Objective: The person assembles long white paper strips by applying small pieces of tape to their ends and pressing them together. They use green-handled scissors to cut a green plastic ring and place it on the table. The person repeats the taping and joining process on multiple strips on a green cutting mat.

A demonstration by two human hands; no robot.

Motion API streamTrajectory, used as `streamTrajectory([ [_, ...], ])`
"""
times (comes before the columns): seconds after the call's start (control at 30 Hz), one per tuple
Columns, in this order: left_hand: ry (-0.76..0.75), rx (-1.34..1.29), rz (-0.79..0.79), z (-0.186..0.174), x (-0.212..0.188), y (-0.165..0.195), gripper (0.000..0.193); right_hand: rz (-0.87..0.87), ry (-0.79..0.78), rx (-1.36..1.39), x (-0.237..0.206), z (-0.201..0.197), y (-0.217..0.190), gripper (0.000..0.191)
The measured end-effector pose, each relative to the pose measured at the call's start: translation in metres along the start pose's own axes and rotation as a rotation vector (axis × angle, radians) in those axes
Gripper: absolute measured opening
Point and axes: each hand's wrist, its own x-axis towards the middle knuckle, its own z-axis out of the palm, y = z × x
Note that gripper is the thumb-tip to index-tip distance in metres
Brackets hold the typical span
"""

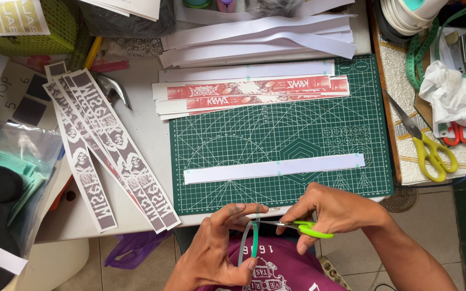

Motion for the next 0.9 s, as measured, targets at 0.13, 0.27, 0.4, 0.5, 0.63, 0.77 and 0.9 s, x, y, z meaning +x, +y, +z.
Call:
streamTrajectory([
  [0.13, 0.000, 0.027, 0.027, -0.002, 0.000, 0.001, 0.094, -0.066, 0.011, -0.014, -0.004, -0.001, -0.004, 0.056],
  [0.27, 0.078, 0.171, -0.054, -0.009, -0.001, -0.002, 0.089, -0.193, 0.083, -0.079, -0.017, -0.015, -0.011, 0.049],
  [0.4, 0.238, 0.216, 0.021, -0.024, -0.011, -0.003, 0.091, 0.223, 0.568, -0.226, -0.028, -0.049, -0.009, 0.036],
  [0.5, 0.348, 0.229, 0.033, -0.035, -0.018, -0.005, 0.096, -0.053, 0.799, -0.493, -0.030, -0.076, -0.002, 0.025],
  [0.63, 0.456, 0.344, -0.027, -0.040, -0.023, -0.006, 0.097, -0.029, 0.856, -0.733, -0.030, -0.100, 0.010, 0.025],
  [0.77, 0.457, 0.366, -0.025, -0.033, -0.020, -0.006, 0.095, -0.108, 0.888, -0.832, -0.022, -0.107, 0.016, 0.021],
  [0.9, 0.434, 0.386, -0.011, -0.021, -0.013, -0.010, 0.105, -0.171, 1.005, -1.070, -0.012, -0.099, 0.014, 0.021],
])
